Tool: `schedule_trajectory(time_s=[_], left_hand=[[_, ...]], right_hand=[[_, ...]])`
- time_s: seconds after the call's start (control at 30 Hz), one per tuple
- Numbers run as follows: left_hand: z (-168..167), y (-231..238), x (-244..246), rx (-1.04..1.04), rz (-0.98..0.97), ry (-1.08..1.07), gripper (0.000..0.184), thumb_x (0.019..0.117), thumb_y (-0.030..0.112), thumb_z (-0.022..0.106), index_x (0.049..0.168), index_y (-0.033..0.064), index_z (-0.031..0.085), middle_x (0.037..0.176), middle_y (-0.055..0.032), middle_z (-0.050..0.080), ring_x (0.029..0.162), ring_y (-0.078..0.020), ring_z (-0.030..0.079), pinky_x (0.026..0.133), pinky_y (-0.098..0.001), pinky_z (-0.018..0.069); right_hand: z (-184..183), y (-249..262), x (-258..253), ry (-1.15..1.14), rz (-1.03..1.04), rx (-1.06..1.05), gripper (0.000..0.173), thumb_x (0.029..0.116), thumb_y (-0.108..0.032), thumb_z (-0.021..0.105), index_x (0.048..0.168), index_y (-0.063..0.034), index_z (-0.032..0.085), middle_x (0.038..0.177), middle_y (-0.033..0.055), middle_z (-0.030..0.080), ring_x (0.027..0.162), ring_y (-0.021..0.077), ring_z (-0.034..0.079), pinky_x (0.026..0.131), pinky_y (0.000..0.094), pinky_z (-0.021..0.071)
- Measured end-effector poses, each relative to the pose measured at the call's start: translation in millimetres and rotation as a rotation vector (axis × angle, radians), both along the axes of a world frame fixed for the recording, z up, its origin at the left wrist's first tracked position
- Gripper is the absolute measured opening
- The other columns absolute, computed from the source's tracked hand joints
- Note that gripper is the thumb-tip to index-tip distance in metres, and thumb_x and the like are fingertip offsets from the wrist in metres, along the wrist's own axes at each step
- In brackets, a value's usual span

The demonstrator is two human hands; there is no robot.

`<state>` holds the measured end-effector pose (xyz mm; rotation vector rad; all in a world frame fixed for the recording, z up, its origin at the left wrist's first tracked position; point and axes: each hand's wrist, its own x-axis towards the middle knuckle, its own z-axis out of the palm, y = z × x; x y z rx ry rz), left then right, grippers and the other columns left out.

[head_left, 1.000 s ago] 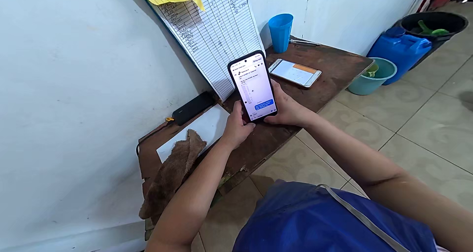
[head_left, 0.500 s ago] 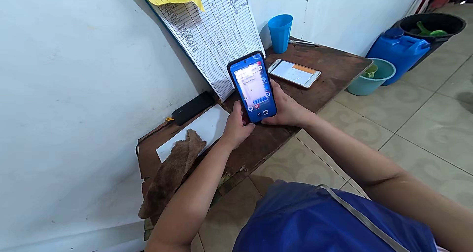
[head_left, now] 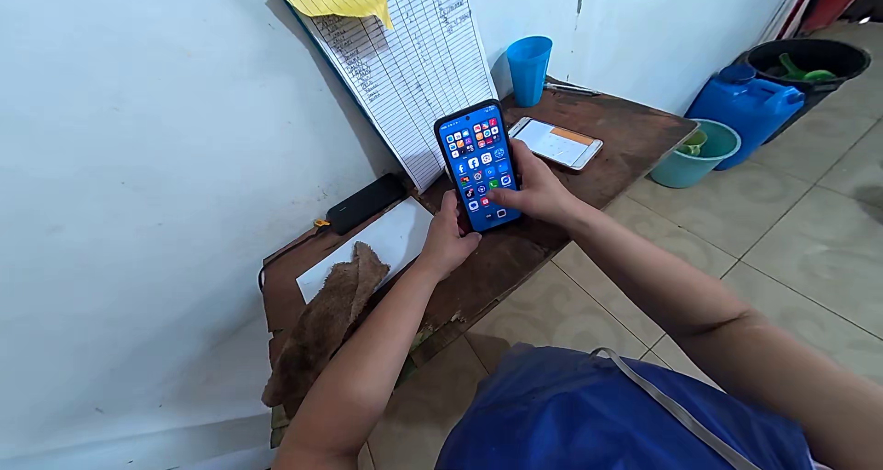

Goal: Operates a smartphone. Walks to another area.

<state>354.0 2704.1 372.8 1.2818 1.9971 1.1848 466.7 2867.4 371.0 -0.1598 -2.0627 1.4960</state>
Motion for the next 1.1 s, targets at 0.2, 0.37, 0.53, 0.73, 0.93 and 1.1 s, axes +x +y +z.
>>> schedule_trajectory(time_s=[0.2,0.37,0.53,0.73,0.93,1.1], left_hand=[[2.2,0.4,0.4,-0.035,0.008,-0.011,0.069,0.0841,-0.014,0.063,0.144,-0.0001,0.032,0.115,-0.0172,0.064,0.091,-0.0174,0.068,0.079,-0.0329,0.0568],[1.3,0.0,0.2,-0.028,-0.002,0.019,0.066,0.0844,-0.013,0.063,0.142,-0.0020,0.034,0.114,-0.0187,0.065,0.092,-0.0191,0.069,0.081,-0.0346,0.0570],[-0.2,-0.3,0.5,0.008,-0.015,0.006,0.067,0.0830,-0.015,0.063,0.142,-0.0020,0.034,0.115,-0.0181,0.066,0.096,-0.0176,0.070,0.083,-0.0333,0.0570],[1.0,0.5,0.9,-0.008,0.001,0.002,0.068,0.0827,-0.016,0.064,0.143,-0.0001,0.035,0.116,-0.0171,0.065,0.096,-0.0179,0.068,0.082,-0.0338,0.0566],[4.9,0.3,2.8,-0.055,0.002,0.079,0.070,0.0857,-0.013,0.065,0.147,-0.0024,0.033,0.124,-0.0232,0.063,0.105,-0.0276,0.068,0.086,-0.0425,0.0563],[7.3,-0.1,4.0,-0.066,0.000,0.104,0.065,0.0868,-0.012,0.065,0.144,-0.0020,0.036,0.118,-0.0224,0.064,0.101,-0.0273,0.068,0.085,-0.0421,0.0562]], right_hand=[[-3.5,11.6,-2.9,0.078,0.096,-0.075,0.061,0.0838,-0.006,0.048,0.144,0.0013,0.040,0.120,0.0082,0.065,0.101,0.0043,0.067,0.086,0.0248,0.0566],[-20.3,10.9,-0.1,0.136,0.089,-0.054,0.062,0.0833,-0.006,0.044,0.144,0.0028,0.041,0.121,0.0067,0.065,0.102,0.0022,0.066,0.087,0.0230,0.0557],[-16.5,-2.1,8.2,0.039,0.047,-0.048,0.071,0.0819,-0.003,0.058,0.148,-0.0005,0.034,0.120,0.0105,0.066,0.099,0.0073,0.069,0.083,0.0262,0.0593],[1.1,-1.9,-9.5,0.209,0.009,-0.054,0.080,0.0783,-0.013,0.071,0.146,0.0023,0.031,0.121,0.0107,0.063,0.101,0.0076,0.069,0.086,0.0264,0.0597],[48.1,-4.8,-20.3,0.242,-0.103,0.014,0.082,0.0798,-0.011,0.067,0.151,-0.0003,0.029,0.121,0.0136,0.061,0.095,0.0099,0.068,0.078,0.0278,0.0595],[52.3,-9.1,-25.9,0.193,-0.255,0.065,0.070,0.0781,-0.012,0.075,0.140,-0.0015,0.043,0.115,0.0158,0.063,0.091,0.0177,0.068,0.076,0.0358,0.0581]])
